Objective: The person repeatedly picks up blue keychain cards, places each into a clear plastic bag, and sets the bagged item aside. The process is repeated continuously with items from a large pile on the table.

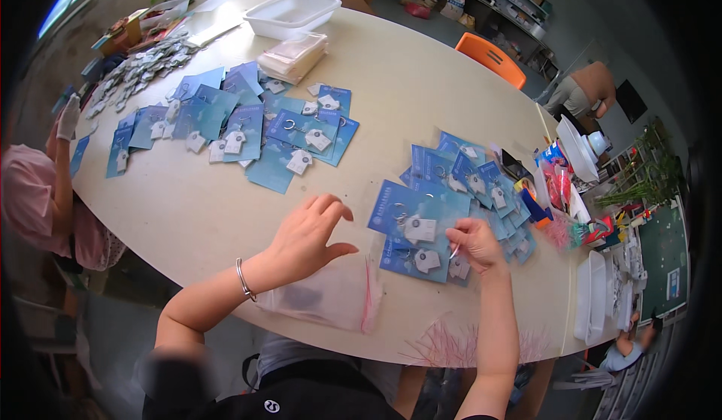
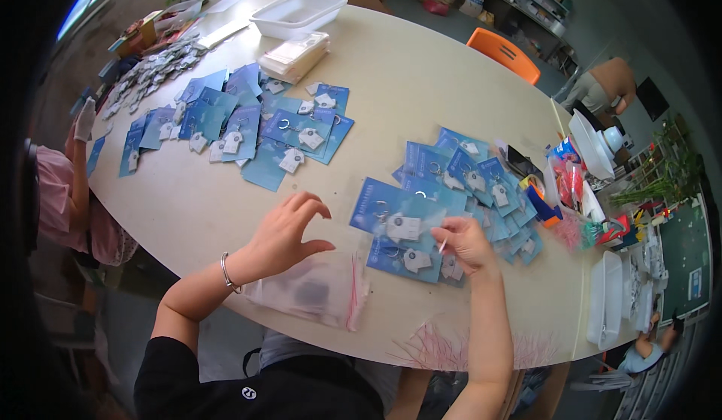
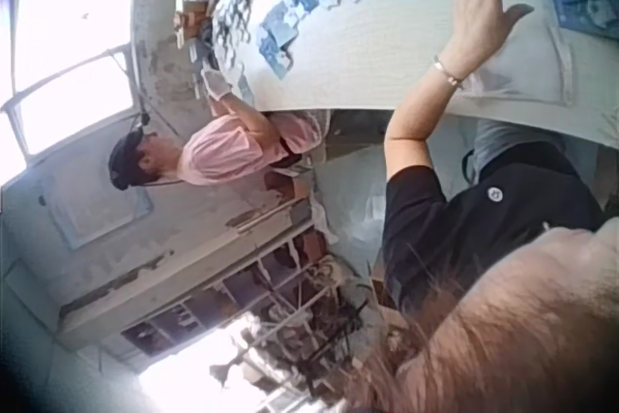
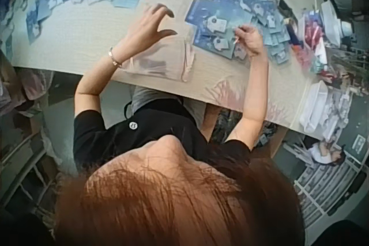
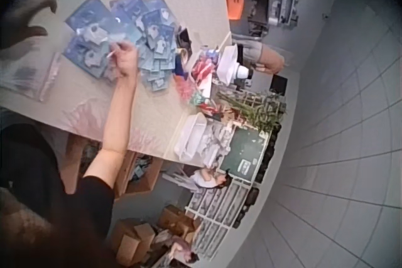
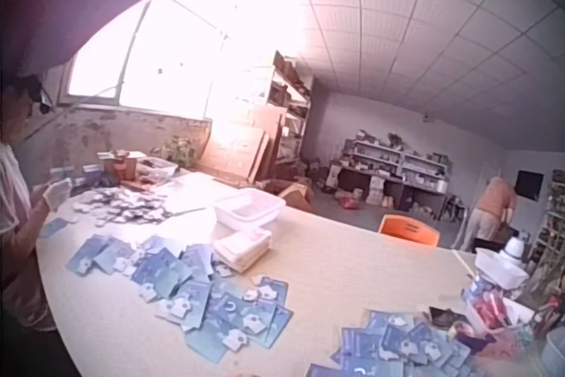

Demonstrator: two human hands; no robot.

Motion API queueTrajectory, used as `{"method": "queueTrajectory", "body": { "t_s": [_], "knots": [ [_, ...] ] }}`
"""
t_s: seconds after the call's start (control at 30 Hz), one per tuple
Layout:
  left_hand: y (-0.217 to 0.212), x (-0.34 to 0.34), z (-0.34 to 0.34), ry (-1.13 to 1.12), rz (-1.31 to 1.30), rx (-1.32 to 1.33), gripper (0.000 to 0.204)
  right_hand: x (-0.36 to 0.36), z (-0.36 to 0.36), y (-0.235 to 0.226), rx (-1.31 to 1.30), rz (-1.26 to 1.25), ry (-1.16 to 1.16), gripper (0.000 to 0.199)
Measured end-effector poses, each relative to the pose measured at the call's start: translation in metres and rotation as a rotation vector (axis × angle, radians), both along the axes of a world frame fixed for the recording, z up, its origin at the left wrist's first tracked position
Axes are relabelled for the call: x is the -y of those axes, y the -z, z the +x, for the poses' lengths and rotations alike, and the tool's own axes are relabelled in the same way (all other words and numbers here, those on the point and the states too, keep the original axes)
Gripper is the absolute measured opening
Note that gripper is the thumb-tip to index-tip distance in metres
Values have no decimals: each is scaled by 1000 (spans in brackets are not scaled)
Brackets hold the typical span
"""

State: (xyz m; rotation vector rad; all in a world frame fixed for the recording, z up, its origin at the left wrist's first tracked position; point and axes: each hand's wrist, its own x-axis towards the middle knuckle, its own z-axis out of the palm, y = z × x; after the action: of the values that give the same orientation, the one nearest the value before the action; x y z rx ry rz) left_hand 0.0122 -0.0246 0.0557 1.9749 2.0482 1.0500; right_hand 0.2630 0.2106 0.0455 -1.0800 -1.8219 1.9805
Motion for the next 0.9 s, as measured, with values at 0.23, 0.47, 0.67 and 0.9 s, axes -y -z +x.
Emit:
{"method": "queueTrajectory", "body": {
  "t_s": [0.23, 0.47, 0.67, 0.9],
  "knots": [
    [40, -4, -10, 132, -521, 55, 31, -57, 10, -18, 707, 1428, 334, 21],
    [56, 0, -15, 243, -315, 195, 17, 99, -234, 30, 3, 1283, -538, 50],
    [58, 13, -18, 198, -249, 221, 20, 118, -263, 47, -30, 1155, -914, 33],
    [58, 11, -11, 170, -155, 157, 33, 58, -191, 35, -81, 722, -437, 21]
  ]
}}
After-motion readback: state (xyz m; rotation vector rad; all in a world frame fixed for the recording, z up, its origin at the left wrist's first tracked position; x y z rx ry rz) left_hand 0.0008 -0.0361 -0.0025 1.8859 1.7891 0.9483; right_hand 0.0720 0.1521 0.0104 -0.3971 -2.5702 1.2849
